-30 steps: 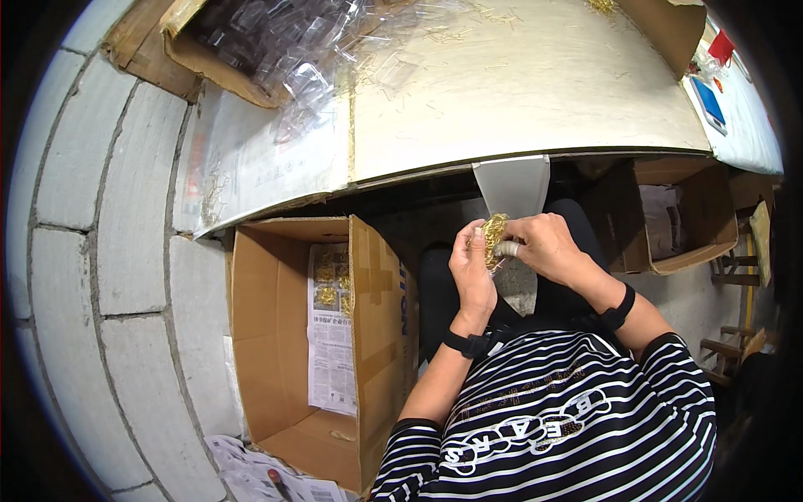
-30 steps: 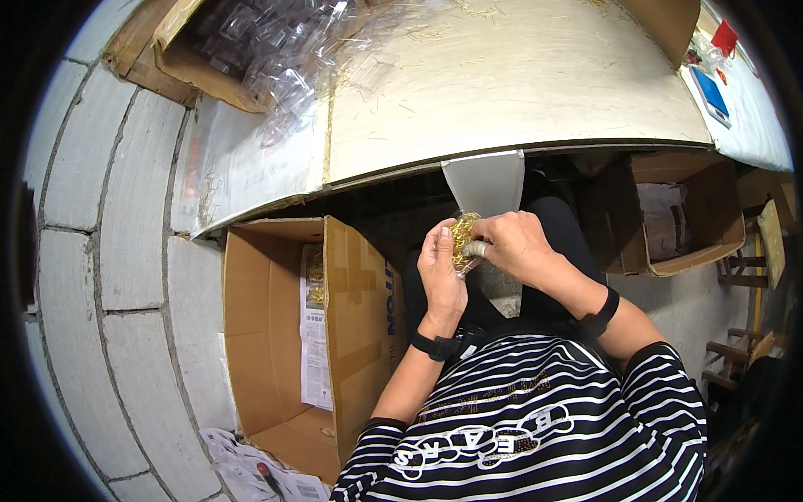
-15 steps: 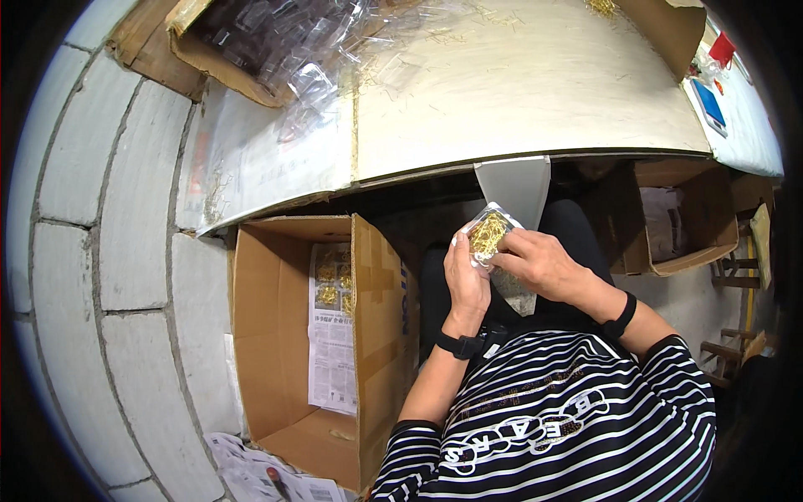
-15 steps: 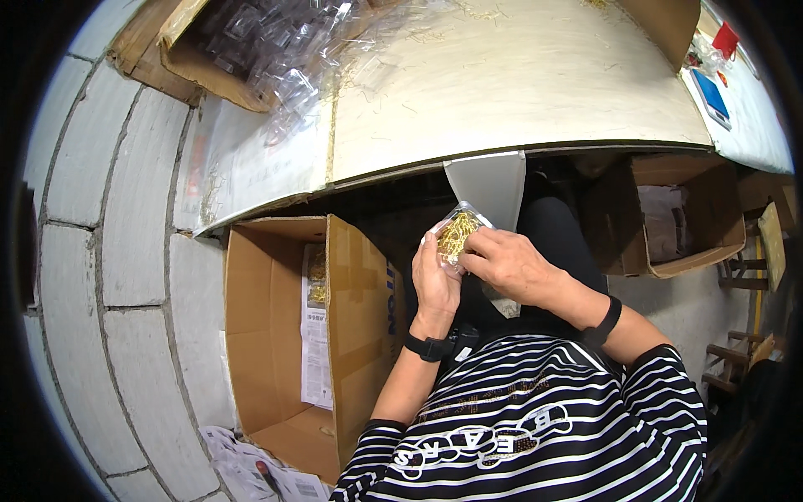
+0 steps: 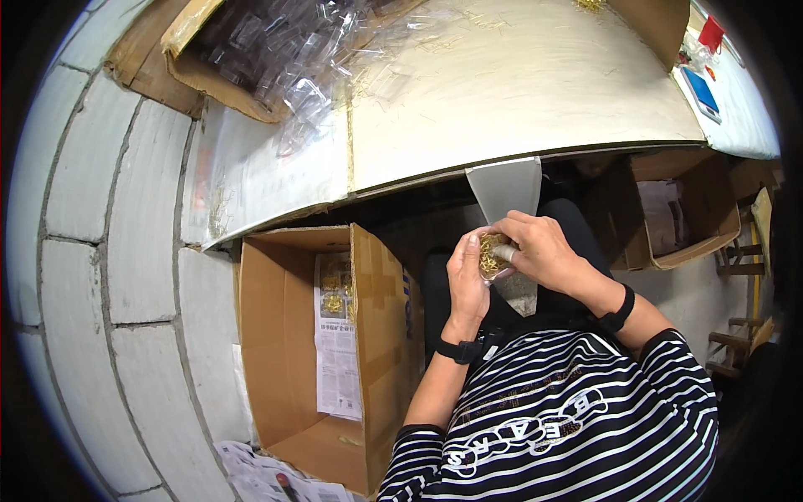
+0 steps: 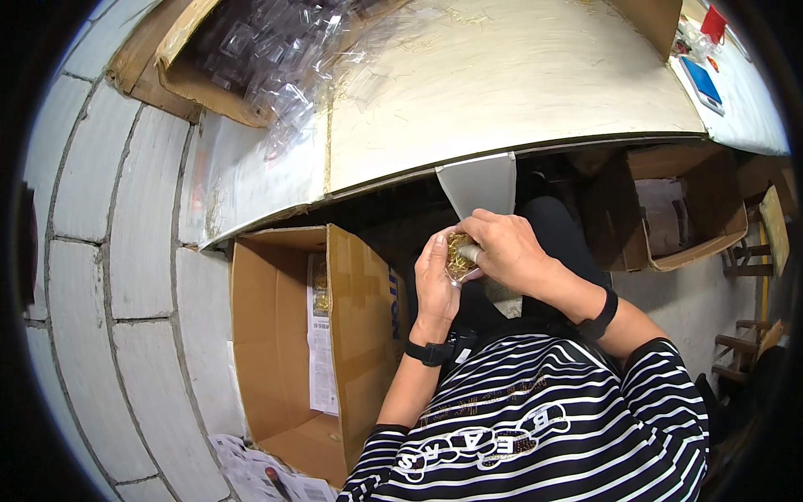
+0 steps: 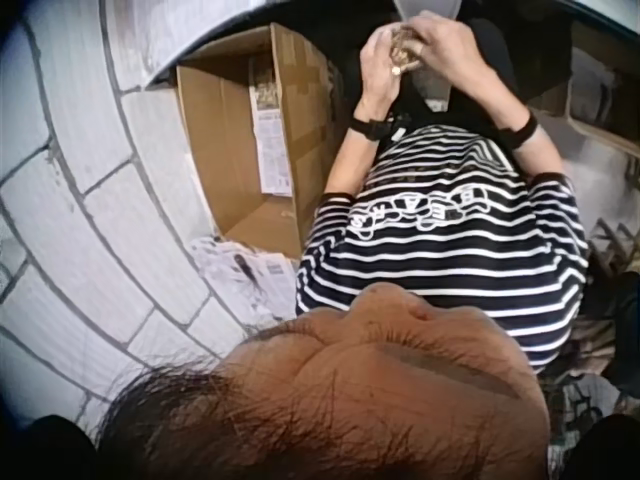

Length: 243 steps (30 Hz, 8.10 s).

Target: The person scoops small yellow items from a table into clear plastic bags and places them into a cardboard box. The person repeatedly scoops items, fills bags, and arranges them in the box.

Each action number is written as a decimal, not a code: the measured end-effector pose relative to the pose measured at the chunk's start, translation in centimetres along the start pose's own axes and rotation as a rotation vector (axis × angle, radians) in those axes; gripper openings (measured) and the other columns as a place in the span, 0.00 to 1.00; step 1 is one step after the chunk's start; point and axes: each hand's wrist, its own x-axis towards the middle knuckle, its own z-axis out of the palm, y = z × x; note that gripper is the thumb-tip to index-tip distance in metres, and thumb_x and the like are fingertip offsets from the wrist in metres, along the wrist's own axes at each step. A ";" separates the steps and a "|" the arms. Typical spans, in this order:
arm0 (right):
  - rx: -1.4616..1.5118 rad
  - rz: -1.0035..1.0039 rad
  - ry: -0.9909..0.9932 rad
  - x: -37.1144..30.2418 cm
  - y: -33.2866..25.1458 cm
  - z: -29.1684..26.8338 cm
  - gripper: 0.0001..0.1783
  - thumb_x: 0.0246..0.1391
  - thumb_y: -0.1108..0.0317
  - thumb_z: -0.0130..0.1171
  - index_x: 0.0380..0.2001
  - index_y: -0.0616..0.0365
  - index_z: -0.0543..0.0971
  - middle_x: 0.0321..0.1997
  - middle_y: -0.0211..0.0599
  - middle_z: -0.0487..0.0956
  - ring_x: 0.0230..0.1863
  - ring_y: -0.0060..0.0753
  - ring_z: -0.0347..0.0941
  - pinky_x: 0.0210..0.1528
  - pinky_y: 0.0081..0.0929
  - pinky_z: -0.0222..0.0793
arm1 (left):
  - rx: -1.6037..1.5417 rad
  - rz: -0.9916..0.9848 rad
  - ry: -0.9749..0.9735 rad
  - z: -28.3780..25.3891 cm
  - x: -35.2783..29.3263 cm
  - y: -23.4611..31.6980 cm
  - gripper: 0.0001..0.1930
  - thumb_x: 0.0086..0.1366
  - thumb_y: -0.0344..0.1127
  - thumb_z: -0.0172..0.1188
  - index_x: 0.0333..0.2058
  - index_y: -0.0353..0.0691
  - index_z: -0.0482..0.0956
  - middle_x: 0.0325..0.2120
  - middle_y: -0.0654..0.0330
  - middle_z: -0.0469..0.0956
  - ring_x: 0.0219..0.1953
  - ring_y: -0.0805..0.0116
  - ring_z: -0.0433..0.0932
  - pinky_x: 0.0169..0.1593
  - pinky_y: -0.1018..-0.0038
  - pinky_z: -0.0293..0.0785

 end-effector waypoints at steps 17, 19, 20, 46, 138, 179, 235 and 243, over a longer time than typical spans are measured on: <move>-0.334 -0.339 -0.233 -2.5 1.0 0.9 0.35 0.49 0.65 0.59 0.60 0.61 0.63 0.66 0.44 0.61 0.69 0.41 0.52 0.69 0.46 0.45 | -0.085 0.036 0.132 -1.6 0.1 -1.2 0.12 0.70 0.36 0.46 0.45 0.35 0.72 0.39 0.59 0.76 0.37 0.75 0.77 0.41 0.77 0.77; -0.285 -0.342 -0.198 -2.0 1.0 0.4 0.34 0.50 0.65 0.59 0.60 0.60 0.63 0.66 0.44 0.61 0.69 0.42 0.53 0.68 0.46 0.47 | -0.087 0.007 0.122 -1.6 0.2 -0.5 0.15 0.71 0.40 0.45 0.45 0.35 0.72 0.40 0.59 0.76 0.38 0.73 0.78 0.41 0.74 0.78; -0.209 -0.335 -0.145 -1.8 0.8 -0.2 0.34 0.50 0.65 0.58 0.60 0.60 0.63 0.66 0.44 0.61 0.69 0.43 0.53 0.68 0.46 0.48 | -0.086 -0.024 0.094 -1.6 0.0 0.3 0.16 0.71 0.42 0.44 0.46 0.35 0.72 0.40 0.58 0.76 0.39 0.71 0.78 0.41 0.72 0.79; -0.263 -0.452 -0.157 -0.6 -0.1 0.9 0.29 0.47 0.68 0.60 0.55 0.57 0.69 0.62 0.38 0.66 0.67 0.35 0.56 0.69 0.47 0.43 | -0.123 -0.030 -0.107 -1.8 -1.6 3.8 0.27 0.55 0.26 0.51 0.56 0.31 0.61 0.49 0.53 0.69 0.51 0.67 0.72 0.51 0.73 0.72; -0.683 0.143 -0.418 36.8 18.1 -10.4 0.39 0.59 0.36 0.33 0.68 0.35 0.43 0.74 0.39 0.38 0.73 0.52 0.29 0.67 0.64 0.30 | 0.938 0.221 0.347 -7.4 6.0 24.5 0.11 0.65 0.28 0.48 0.40 0.29 0.76 0.37 0.53 0.79 0.41 0.66 0.78 0.45 0.74 0.73; -0.038 0.157 -0.038 15.3 11.6 -9.8 0.33 0.62 0.47 0.40 0.66 0.48 0.54 0.71 0.45 0.49 0.72 0.45 0.42 0.70 0.44 0.39 | 0.703 0.270 0.306 -1.4 2.5 7.7 0.05 0.57 0.22 0.59 0.33 0.33 0.73 0.25 0.62 0.73 0.25 0.76 0.75 0.27 0.81 0.73; 0.012 -0.177 -0.069 -2.0 5.8 -2.5 0.21 0.44 0.82 0.53 0.46 0.63 0.75 0.51 0.48 0.75 0.54 0.48 0.71 0.54 0.36 0.70 | -0.099 -0.497 -0.094 -5.2 3.9 -9.1 0.24 0.72 0.49 0.36 0.51 0.32 0.66 0.41 0.50 0.77 0.38 0.59 0.81 0.28 0.70 0.84; 0.179 -0.033 -0.114 -4.7 6.5 -0.1 0.22 0.39 0.88 0.50 0.42 0.66 0.76 0.42 0.49 0.78 0.45 0.52 0.75 0.47 0.37 0.72 | -0.022 -0.442 -0.182 -7.0 2.0 -8.3 0.16 0.68 0.40 0.48 0.46 0.33 0.72 0.39 0.55 0.78 0.35 0.68 0.81 0.28 0.74 0.83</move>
